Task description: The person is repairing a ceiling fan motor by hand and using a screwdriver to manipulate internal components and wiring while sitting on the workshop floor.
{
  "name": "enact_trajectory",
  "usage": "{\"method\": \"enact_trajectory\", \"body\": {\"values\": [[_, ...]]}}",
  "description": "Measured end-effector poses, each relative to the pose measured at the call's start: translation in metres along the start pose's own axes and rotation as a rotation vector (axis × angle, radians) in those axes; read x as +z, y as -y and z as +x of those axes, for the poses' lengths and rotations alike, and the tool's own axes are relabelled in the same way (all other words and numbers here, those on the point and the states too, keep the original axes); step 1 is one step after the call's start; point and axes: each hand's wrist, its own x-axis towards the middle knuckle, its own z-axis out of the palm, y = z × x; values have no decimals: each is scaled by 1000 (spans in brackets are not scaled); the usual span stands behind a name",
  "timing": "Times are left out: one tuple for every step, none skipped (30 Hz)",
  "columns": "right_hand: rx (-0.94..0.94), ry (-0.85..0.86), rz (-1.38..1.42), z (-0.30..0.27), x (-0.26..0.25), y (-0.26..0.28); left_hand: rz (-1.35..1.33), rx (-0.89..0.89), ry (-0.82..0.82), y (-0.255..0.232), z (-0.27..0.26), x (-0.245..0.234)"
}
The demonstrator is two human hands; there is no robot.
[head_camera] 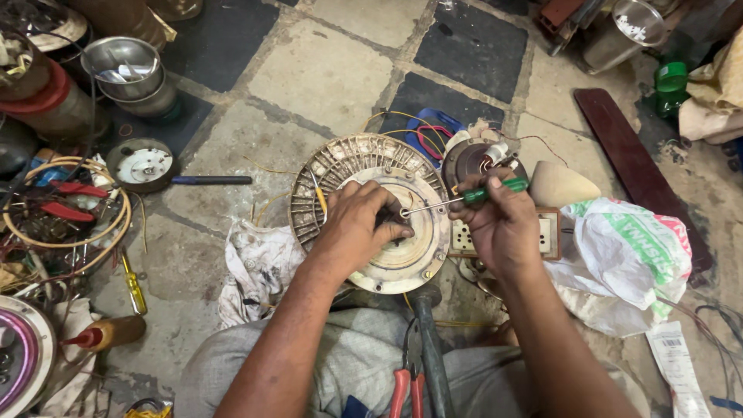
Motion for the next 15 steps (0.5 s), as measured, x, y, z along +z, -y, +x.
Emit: {"method": "enact_trajectory", "body": {"values": [[2,2,27,-1,0,-3,-4,-3,2,0,0,0],[4,3,52,-3,0,-3,-10,-5,3,-1,1,-1],[-25,-3,40,-4,1,-2,-16,-7,5,-1,1,-1],[-52,-8,28,-6,3,-1,-9,-11,12,-1,1,-2],[-80,-14,17,-8,7,1,-2,-16,19,-2,1,-2],[-107,-16,-54,-10,11,4,3,-20,26,-2,2,-3],[-133,-18,-125,-13,16,8,-2,-32,34,-3,2,-3],[-161,-22,-198,-16,22,13,-9,-43,42,-4,2,-4],[-191,-9,-296,-19,29,18,-15,-54,50,-5,2,-4],[-222,5,-394,-21,36,23,-15,-52,50,-6,2,-5],[-252,19,-492,-23,43,26,-15,-51,49,-6,2,-5],[-269,24,-560,-24,51,28,-15,-50,48,-6,1,-6],[-285,29,-628,-24,57,29,-15,-45,43,-7,1,-7],[-303,34,-696,-24,61,30,-14,-39,37,-7,1,-7],[-289,23,-677,-24,64,30,-13,-32,32,-7,1,-7]]}}
